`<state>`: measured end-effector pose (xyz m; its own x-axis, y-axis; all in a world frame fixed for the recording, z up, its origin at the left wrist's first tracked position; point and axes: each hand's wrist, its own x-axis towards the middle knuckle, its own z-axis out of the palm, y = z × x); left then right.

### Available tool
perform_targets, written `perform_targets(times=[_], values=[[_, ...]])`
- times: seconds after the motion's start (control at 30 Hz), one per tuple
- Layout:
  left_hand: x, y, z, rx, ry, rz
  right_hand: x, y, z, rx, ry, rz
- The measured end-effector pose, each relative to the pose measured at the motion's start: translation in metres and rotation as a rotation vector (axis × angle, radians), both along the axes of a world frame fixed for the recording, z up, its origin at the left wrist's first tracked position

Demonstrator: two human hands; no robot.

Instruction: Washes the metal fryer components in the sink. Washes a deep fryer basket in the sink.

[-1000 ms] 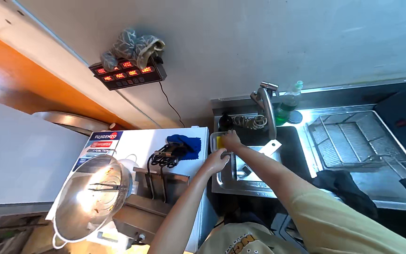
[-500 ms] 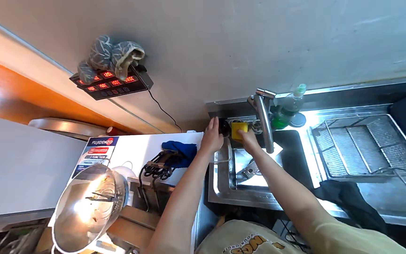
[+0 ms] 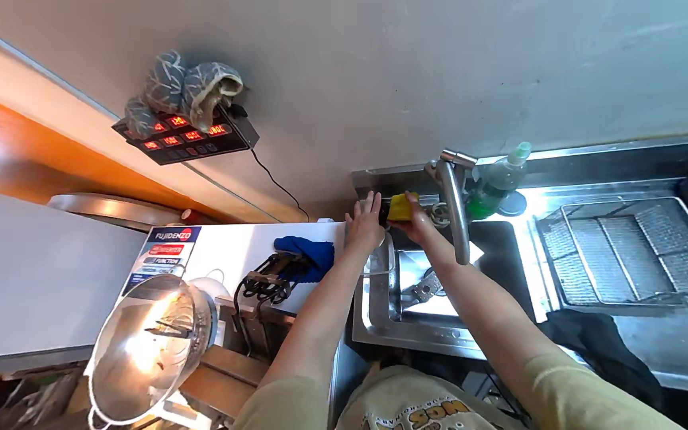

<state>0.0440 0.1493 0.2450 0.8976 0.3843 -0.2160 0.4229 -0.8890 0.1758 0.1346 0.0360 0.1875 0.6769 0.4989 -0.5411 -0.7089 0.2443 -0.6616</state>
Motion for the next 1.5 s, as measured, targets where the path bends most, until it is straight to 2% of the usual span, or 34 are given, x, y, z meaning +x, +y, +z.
perform_targets(times=[0.07,0.2,0.23,0.3,0.37,0.43,0.5,0.6,0.67,0.77,0.83,0.9,1.0,1.07,1.17,1.23,1.3,1.37,1.43,1.5], values=[[-0.001,0.003,-0.008,0.007,0.005,-0.018,0.002,0.004,0.0,-0.011,-0.004,0.0],[0.0,0.008,-0.001,0.004,0.006,-0.079,-0.001,-0.013,0.008,-0.058,-0.088,0.099],[-0.003,0.006,0.001,-0.006,-0.031,-0.083,-0.005,-0.025,0.009,-0.064,-0.129,0.119],[-0.02,-0.012,0.002,-0.046,-0.124,-0.081,-0.014,-0.062,-0.013,-0.037,-0.277,0.133],[-0.047,-0.047,-0.009,-0.205,-0.192,-0.081,-0.023,-0.111,-0.027,-0.042,-0.386,0.179],[-0.067,-0.081,-0.047,-0.4,-0.047,-0.08,-0.032,-0.151,-0.028,-0.148,-0.326,0.182],[-0.069,-0.106,-0.095,-0.598,0.221,-0.005,-0.036,-0.173,-0.04,-0.296,-0.302,0.107],[-0.059,-0.124,-0.159,-0.818,0.405,0.334,-0.038,-0.184,-0.059,-0.488,-0.407,0.029],[-0.051,-0.128,-0.18,-0.842,0.439,0.429,-0.042,-0.187,-0.063,-0.509,-0.401,0.036],[-0.044,-0.132,-0.196,-0.901,0.454,0.379,-0.041,-0.192,-0.063,-0.419,-0.304,0.084],[-0.041,-0.135,-0.193,-1.022,0.423,0.287,-0.04,-0.197,-0.072,-0.465,-0.367,0.14],[-0.032,-0.141,-0.182,-1.137,0.335,0.221,-0.033,-0.197,-0.09,-0.639,-0.583,0.204],[-0.017,-0.15,-0.158,-1.256,0.315,0.28,-0.033,-0.191,-0.125,-0.919,-0.837,0.317],[-0.011,-0.148,-0.153,-1.295,0.259,0.386,-0.051,-0.172,-0.12,-0.956,-0.849,0.352],[-0.018,-0.138,-0.155,-1.368,0.183,0.512,-0.082,-0.164,-0.087,-0.894,-0.819,0.548],[-0.026,-0.132,-0.155,-1.368,0.223,0.51,-0.065,-0.176,-0.097,-0.954,-0.82,0.58],[-0.031,-0.13,-0.155,-1.347,0.227,0.52,-0.025,-0.189,-0.129,-1.031,-0.689,0.483],[-0.024,-0.132,-0.147,-1.369,0.193,0.584,0.005,-0.187,-0.15,-0.944,-0.396,0.322],[-0.013,-0.134,-0.141,-1.433,0.145,0.711,-0.008,-0.163,-0.153,-0.787,-0.173,0.085],[-0.003,-0.133,-0.141,-1.519,0.101,0.841,-0.05,-0.137,-0.138,-0.706,-0.14,-0.045]])
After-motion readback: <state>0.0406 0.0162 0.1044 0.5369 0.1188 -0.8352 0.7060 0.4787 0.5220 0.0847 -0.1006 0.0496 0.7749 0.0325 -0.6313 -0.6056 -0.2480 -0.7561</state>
